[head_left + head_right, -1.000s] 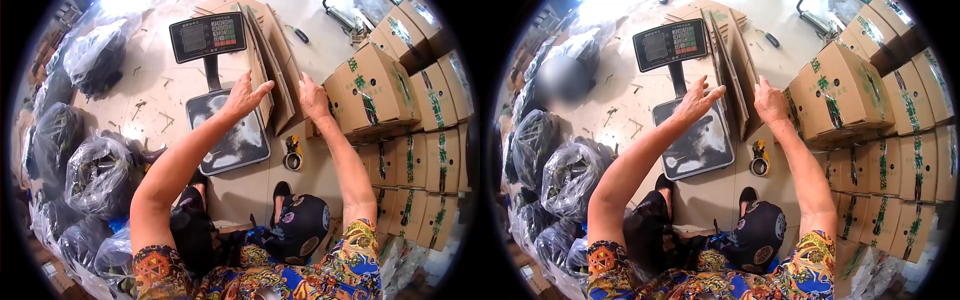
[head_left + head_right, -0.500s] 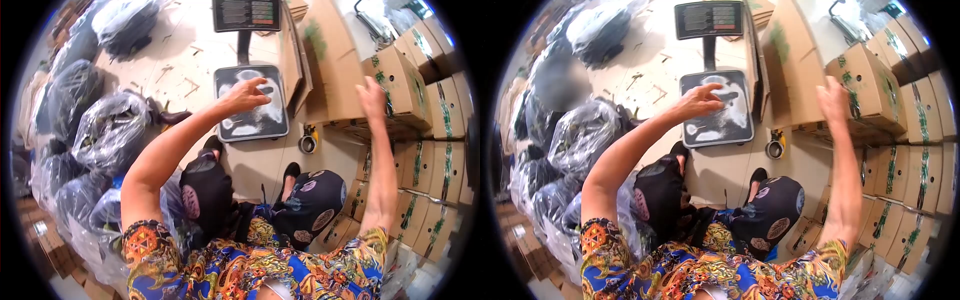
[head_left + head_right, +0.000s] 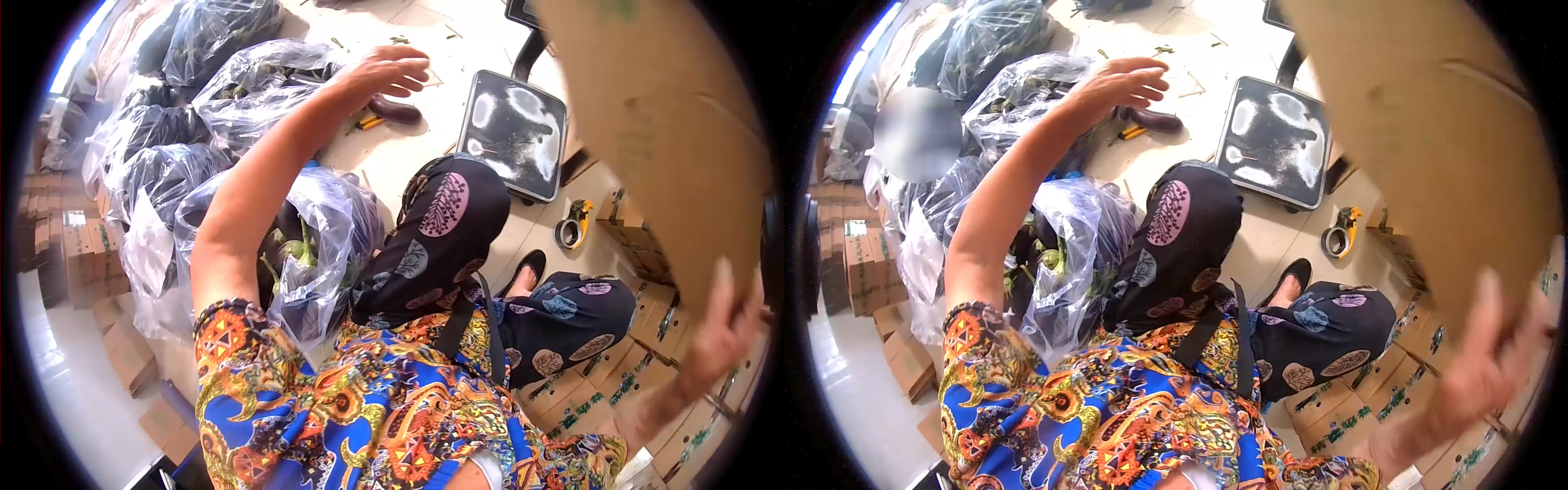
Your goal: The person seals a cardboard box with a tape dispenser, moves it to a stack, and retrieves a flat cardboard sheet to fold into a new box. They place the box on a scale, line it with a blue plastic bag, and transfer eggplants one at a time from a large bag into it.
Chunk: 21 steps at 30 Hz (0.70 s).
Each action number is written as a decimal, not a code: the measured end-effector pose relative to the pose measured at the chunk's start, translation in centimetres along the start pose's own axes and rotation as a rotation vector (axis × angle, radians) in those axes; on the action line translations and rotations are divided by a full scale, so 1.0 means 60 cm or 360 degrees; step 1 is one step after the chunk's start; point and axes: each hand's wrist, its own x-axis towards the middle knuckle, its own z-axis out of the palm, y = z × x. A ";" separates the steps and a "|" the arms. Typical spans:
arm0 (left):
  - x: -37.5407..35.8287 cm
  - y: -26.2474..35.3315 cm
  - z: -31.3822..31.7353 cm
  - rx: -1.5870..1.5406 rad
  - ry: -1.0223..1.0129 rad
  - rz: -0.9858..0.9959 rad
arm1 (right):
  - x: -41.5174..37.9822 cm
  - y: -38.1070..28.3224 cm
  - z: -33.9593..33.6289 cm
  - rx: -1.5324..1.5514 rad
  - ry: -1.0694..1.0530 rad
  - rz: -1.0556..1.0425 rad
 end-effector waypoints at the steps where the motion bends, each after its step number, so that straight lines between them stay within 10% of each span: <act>1: -0.016 0.003 -0.003 -0.0043 0.0076 0.0000 | -0.001 -0.018 0.018 -0.0010 -0.0224 0.0082; 16: 0.183 0.033 0.171 -0.0491 0.0328 0.0240 | -0.025 0.053 0.152 0.0672 -0.1326 0.0049; 21: 0.262 -0.272 0.190 -0.0132 0.0454 -0.0440 | 0.026 0.079 0.199 0.1026 -0.1134 0.0317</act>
